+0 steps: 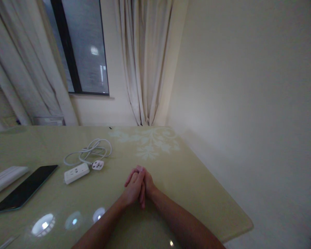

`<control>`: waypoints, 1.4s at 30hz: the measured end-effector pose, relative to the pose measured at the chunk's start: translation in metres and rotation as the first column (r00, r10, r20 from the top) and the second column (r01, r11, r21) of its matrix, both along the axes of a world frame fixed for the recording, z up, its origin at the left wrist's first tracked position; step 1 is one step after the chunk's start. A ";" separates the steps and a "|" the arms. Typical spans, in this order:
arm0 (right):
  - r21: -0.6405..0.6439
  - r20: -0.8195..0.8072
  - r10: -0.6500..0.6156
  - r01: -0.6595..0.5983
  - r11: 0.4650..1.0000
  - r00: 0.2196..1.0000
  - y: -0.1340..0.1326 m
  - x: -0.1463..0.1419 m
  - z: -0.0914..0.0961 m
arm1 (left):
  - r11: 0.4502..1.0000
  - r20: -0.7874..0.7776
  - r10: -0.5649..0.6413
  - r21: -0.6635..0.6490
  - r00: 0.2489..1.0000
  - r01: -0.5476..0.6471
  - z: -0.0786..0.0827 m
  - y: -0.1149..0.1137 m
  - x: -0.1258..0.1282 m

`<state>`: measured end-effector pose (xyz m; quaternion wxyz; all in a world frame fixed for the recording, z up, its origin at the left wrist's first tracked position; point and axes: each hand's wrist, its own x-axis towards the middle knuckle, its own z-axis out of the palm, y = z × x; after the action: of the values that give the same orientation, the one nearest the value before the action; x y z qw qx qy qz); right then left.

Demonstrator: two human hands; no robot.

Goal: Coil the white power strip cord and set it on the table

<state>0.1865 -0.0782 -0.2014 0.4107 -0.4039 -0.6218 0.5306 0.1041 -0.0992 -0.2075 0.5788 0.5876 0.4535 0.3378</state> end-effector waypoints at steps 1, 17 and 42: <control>-0.031 -0.072 0.025 -0.027 0.999 0.997 0.004 0.000 -0.001 | 0.997 -0.018 0.040 0.062 0.999 -0.039 0.000 0.001 0.000; 0.276 0.299 -0.364 0.285 0.918 0.882 0.035 0.005 -0.023 | 0.733 -0.713 0.677 0.628 0.184 -0.261 0.057 0.112 -0.165; 0.127 -0.073 -0.224 0.232 0.964 0.972 0.037 0.005 0.008 | 0.733 -0.652 0.618 0.679 0.440 -0.023 0.110 0.108 -0.096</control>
<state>0.1919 -0.0407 -0.1936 0.5134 -0.4286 -0.5932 0.4481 0.0081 0.0089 -0.0978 -0.0101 0.7149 0.6584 0.2352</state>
